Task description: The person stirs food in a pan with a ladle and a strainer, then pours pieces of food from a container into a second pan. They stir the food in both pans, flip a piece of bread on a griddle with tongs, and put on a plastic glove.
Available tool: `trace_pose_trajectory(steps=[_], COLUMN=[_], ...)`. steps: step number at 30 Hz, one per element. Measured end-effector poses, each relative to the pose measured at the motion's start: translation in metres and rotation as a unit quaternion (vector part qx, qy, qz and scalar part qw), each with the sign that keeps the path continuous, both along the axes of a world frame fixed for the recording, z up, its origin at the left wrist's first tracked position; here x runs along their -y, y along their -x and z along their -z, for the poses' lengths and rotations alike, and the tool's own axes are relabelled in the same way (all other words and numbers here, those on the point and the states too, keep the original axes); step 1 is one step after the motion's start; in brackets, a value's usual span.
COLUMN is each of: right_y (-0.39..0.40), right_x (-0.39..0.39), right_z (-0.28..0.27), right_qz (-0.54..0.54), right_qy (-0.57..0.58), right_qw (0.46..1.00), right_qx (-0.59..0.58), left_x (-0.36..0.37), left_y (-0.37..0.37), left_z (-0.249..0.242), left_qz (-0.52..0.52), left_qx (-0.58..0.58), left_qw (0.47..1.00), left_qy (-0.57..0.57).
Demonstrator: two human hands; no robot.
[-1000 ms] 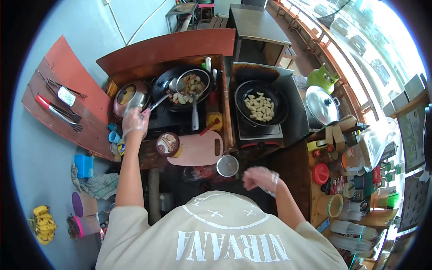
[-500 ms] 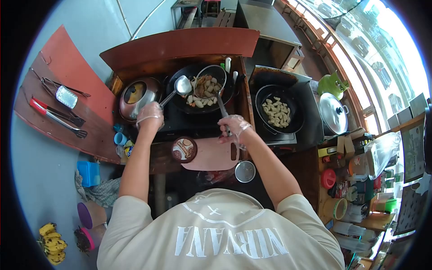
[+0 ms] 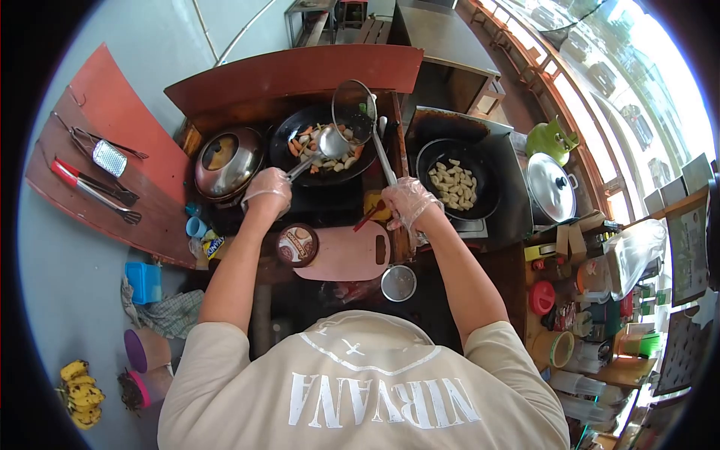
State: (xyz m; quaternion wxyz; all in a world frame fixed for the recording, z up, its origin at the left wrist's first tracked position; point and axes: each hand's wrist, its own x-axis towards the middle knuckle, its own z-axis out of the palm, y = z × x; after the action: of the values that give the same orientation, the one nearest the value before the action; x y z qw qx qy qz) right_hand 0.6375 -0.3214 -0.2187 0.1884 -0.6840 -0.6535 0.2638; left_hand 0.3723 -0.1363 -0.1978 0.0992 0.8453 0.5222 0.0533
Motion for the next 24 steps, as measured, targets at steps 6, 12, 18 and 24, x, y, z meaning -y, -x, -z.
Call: trace_pose_trajectory(steps=[6,12,18,24], right_y=[-0.014,-0.003,-0.02,-0.017], right_x=[0.003,0.028,0.045,0.054], right_z=[0.013,-0.029,-0.021,-0.01], right_qz=[0.157,-0.029,0.018,-0.014], right_qy=[0.05,0.032,0.045,-0.005], right_qw=[0.959,0.949,0.979,0.971], right_qx=[-0.229,0.313,0.2,0.238], left_x=[0.031,-0.006,0.008,-0.033], left_y=[-0.022,-0.065,-0.063,0.002], left_z=[-0.013,0.015,-0.016,0.031], left_qz=[-0.052,-0.063,-0.111,-0.074], left_qx=[-0.047,0.044,-0.031,-0.018], left_qw=[0.998,0.997,0.993,0.966], left_qy=[0.002,-0.028,-0.033,-0.248])
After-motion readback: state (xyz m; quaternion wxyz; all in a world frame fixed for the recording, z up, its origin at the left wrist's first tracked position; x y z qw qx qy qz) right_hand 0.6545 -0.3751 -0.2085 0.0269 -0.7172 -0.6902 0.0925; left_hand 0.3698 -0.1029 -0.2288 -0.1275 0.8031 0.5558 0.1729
